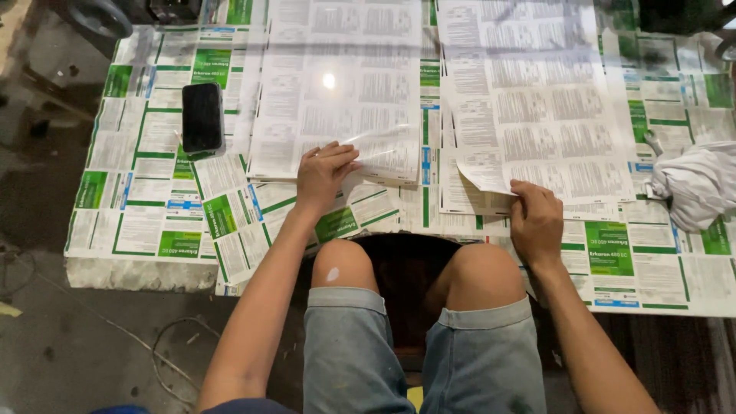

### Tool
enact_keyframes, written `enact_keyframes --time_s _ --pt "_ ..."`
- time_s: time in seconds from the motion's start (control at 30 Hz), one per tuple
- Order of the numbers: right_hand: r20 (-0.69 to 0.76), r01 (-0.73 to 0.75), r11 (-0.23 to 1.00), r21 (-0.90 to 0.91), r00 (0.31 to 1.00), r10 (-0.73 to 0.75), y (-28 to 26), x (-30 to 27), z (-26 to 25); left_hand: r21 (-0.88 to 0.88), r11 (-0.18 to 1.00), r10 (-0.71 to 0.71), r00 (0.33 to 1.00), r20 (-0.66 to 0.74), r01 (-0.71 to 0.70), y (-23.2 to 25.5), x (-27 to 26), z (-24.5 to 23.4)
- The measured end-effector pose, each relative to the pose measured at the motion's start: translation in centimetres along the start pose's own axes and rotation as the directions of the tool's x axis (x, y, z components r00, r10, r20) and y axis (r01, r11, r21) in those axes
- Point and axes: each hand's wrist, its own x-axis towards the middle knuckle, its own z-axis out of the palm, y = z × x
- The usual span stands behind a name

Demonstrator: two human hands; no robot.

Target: The person sits at a table and repeatedly folds large printed sheets of paper in half by hand. They smooth the creases and stack the folded papers on the table.

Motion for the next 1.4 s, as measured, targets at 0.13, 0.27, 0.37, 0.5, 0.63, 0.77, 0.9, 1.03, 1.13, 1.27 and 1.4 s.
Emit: enact_keyframes --time_s 0.13,0.27,0.37,0.5,0.63,0.77,0.9,1.03,1.13,1.27,1.4 --pt "-0.004 0.007 1.000 -0.004 1.000 -0.007 -0.5 0.3 -0.2 0.009 1.000 0.017 1.000 0.020 -0.017 -1.3 1.8 1.0" --pt "0.006 0.013 1.000 -0.020 1.000 -0.013 -0.2 0.3 -0.1 0.017 1.000 -0.008 0.999 0.043 0.007 -2.0 3.9 1.9" --pt "0.008 0.011 1.000 -0.009 1.000 -0.011 -0.6 0.3 -0.5 0.010 0.999 -0.032 0.998 0.053 0.032 -2.0 5.3 2.2" --pt "-0.018 0.030 0.999 0.013 0.999 -0.030 -0.4 0.3 -0.3 0.099 0.995 -0.005 0.999 0.048 0.000 -2.1 6.9 2.2" --pt "-0.030 0.055 0.998 -0.024 0.998 -0.056 -0.4 0.2 -0.2 0.170 0.985 -0.004 1.000 -0.023 0.008 -2.1 6.6 3.4" --pt "-0.025 0.056 0.998 -0.031 0.998 -0.057 0.2 -0.1 -0.1 0.202 0.977 0.074 0.997 -0.023 -0.068 0.0 2.6 2.9" --pt "0.080 0.084 0.981 -0.173 0.994 -0.071 -0.7 1.9 -2.1 0.198 0.972 0.132 0.991 -0.014 -0.127 1.9 -2.4 0.0" --pt "-0.246 0.048 0.967 -0.249 0.963 -0.111 -2.2 0.9 -2.2 0.172 0.978 0.130 0.990 -0.055 -0.119 1.7 -4.0 0.1" --pt "-0.004 0.102 0.917 -0.385 0.994 -0.112 0.6 -1.4 1.4 0.162 0.984 0.087 0.994 -0.065 -0.076 2.0 -3.5 0.0" --pt "0.078 0.047 0.955 -0.293 0.997 -0.025 0.8 -1.9 1.6 0.171 0.982 0.090 0.994 -0.067 -0.078 1.5 -3.7 0.2" --pt "0.318 -0.028 0.914 -0.405 0.933 0.169 1.9 -2.8 1.4 0.137 0.988 0.078 0.995 -0.069 -0.068 1.1 -4.2 0.7"
